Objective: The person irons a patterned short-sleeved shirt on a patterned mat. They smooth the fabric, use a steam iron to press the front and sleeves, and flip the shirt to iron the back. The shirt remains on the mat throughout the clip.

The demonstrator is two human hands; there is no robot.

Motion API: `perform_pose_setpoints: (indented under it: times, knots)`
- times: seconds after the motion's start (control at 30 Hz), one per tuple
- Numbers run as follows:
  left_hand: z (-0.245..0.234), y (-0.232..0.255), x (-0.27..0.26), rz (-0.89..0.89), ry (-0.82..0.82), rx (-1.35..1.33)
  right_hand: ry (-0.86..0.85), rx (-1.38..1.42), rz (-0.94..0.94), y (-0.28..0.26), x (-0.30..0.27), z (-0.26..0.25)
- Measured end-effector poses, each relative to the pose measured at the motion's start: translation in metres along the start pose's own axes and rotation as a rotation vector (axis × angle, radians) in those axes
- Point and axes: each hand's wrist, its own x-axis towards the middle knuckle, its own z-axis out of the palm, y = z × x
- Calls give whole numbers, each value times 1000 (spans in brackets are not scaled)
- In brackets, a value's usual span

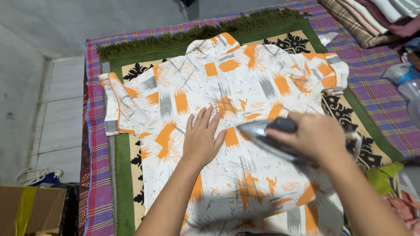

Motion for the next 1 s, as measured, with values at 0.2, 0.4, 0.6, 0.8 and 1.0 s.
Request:
perform_pose_setpoints:
  times: [0.2, 0.4, 0.6, 0.8, 1.0]
  knots:
    - [13, -7, 9, -70, 72, -14, 125, -1, -49, -34, 17, 13]
    - [13, -9, 6, -144, 95, 52, 210, 28, 29, -61, 86, 30]
    - [1, -14, 1, -206, 86, 64, 125, 70, -2, -70, 97, 22]
    - [-3, -39, 3, -309, 93, 78, 36, -11, -150, -74, 58, 16]
    - [7, -44, 10, -304, 145, 122, 149, 31, -14, -93, 93, 29]
